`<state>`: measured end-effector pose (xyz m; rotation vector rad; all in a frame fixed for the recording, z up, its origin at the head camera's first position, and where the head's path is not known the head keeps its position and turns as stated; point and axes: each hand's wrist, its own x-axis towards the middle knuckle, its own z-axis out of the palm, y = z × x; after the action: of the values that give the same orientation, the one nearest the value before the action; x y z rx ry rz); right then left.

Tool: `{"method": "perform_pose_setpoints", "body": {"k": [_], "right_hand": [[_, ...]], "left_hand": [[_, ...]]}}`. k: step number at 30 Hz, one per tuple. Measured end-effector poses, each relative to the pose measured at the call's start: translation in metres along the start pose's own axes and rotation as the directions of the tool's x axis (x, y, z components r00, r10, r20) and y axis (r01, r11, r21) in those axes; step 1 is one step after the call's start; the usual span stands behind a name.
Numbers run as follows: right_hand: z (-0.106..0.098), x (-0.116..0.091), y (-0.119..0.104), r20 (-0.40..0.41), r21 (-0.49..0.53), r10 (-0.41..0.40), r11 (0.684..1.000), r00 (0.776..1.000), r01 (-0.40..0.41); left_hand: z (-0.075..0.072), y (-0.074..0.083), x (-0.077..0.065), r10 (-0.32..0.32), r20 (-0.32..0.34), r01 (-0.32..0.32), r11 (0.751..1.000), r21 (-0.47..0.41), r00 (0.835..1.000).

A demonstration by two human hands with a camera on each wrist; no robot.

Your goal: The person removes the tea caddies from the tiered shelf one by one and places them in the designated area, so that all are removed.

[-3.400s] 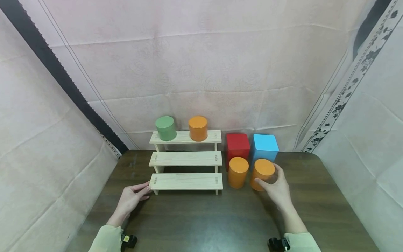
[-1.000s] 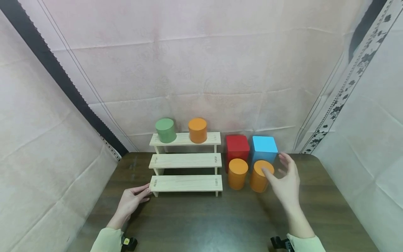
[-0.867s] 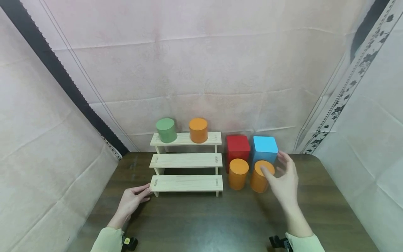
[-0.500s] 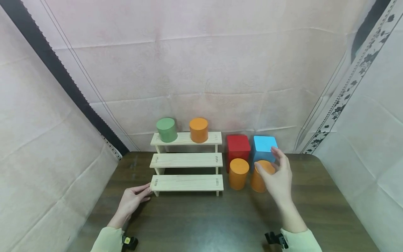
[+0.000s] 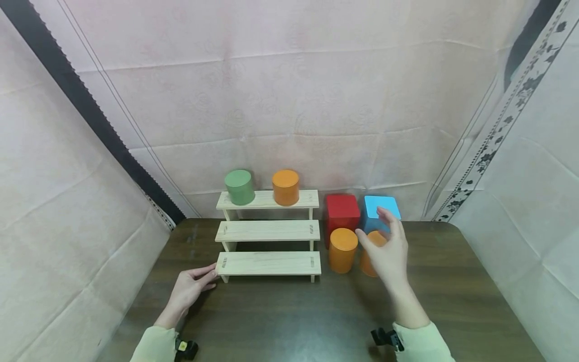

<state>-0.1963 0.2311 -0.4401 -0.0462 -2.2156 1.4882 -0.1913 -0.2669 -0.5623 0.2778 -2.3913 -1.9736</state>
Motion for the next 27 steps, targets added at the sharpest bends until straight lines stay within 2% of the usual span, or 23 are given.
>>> {"method": "perform_pose_setpoints", "body": {"k": [7,17,23,27], "right_hand": [[0.013,0.001,-0.004,0.010,0.031,-0.045,0.999,0.999,0.045],[0.031,0.002,-0.012,0.001,0.059,-0.056,0.997,0.998,0.056],[0.045,0.005,-0.016,0.019,0.097,-0.111,0.989,0.994,0.108],[0.054,0.006,-0.020,0.042,0.107,-0.120,0.988,0.992,0.115]], "left_hand": [[0.000,0.001,0.000,-0.002,-0.011,0.002,1.000,0.002,1.000],[0.000,-0.001,0.000,0.000,-0.015,0.000,1.000,-0.008,1.000],[0.000,-0.002,0.001,0.003,-0.013,-0.003,1.000,-0.019,1.000],[0.000,-0.002,0.001,0.002,-0.014,-0.002,1.000,-0.023,1.000]]}}
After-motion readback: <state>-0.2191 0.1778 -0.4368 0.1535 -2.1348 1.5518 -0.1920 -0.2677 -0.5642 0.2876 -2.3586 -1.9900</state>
